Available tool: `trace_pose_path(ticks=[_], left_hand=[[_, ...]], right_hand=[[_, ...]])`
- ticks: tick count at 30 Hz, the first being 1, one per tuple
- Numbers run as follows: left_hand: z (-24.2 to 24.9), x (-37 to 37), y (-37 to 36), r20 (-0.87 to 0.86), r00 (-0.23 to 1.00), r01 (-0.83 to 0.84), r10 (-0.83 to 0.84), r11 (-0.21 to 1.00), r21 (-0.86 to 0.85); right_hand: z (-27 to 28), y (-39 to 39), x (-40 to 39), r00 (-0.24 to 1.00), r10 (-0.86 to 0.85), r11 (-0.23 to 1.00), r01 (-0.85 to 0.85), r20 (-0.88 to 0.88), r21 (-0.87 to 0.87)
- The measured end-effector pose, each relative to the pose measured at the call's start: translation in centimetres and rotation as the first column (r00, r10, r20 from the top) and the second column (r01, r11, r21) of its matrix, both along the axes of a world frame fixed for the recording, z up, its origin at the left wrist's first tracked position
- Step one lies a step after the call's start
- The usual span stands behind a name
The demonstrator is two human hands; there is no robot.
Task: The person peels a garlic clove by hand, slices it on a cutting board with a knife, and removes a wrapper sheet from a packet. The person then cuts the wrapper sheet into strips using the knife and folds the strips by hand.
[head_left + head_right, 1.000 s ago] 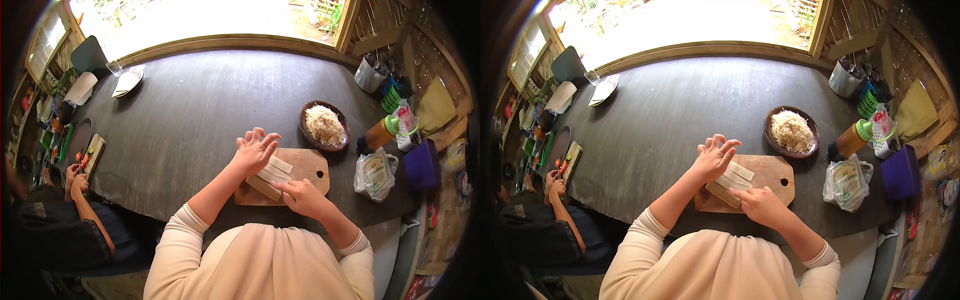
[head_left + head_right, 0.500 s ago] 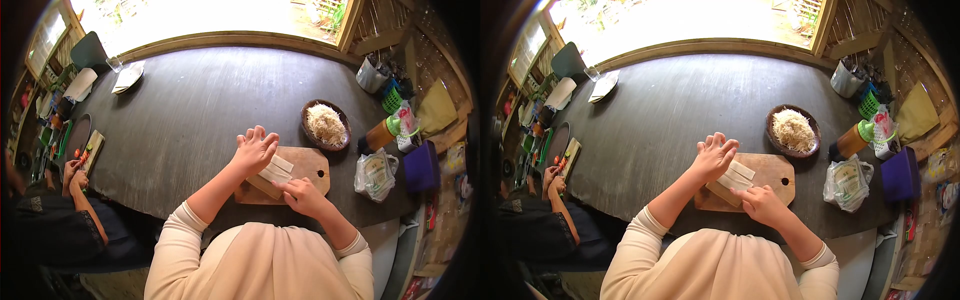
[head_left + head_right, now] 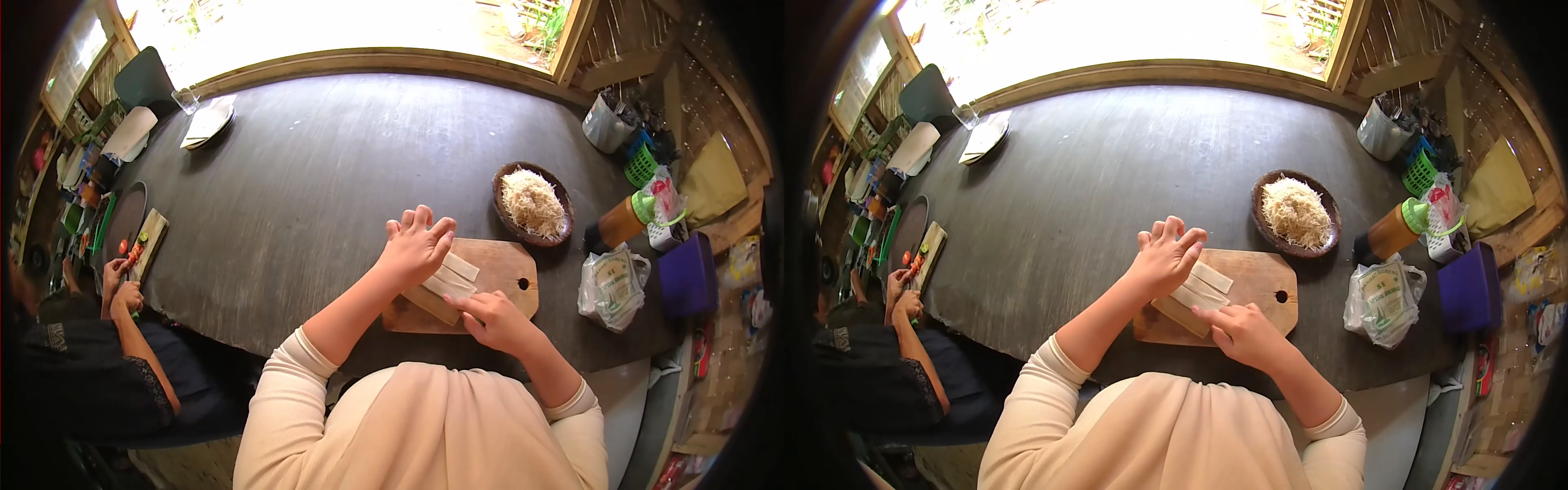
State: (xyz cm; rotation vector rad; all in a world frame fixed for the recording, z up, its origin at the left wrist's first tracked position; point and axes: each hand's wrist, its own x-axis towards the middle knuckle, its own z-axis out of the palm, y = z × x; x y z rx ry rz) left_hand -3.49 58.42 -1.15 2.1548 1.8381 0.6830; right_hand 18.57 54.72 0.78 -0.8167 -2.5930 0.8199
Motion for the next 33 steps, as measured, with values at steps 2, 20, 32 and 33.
trace_pose_path(ticks=[2, 20, 32, 33], left_hand=[[0.3, -0.1, -0.2, 0.016, 1.0, 0.015, -0.015, 1.0, -0.021], [0.3, -0.2, -0.9, 0.019, 1.0, -0.013, 0.013, 1.0, 0.0], [0.2, -0.2, -0.7, 0.015, 1.0, 0.012, -0.011, 0.999, -0.043], [0.2, -0.2, -0.8, 0.016, 1.0, 0.01, -0.009, 0.999, -0.044]], right_hand=[[0.0, -0.1, 0.0, 1.0, 0.013, 1.0, -0.013, -0.001, -0.013], [-0.3, -0.5, -0.1, 0.995, 0.006, 0.999, -0.009, 0.096, 0.031], [0.0, -0.5, -0.3, 0.998, 0.0, 1.0, 0.0, 0.067, -0.01], [-0.1, -0.5, -0.3, 0.997, 0.003, 1.0, -0.003, 0.075, -0.001]])
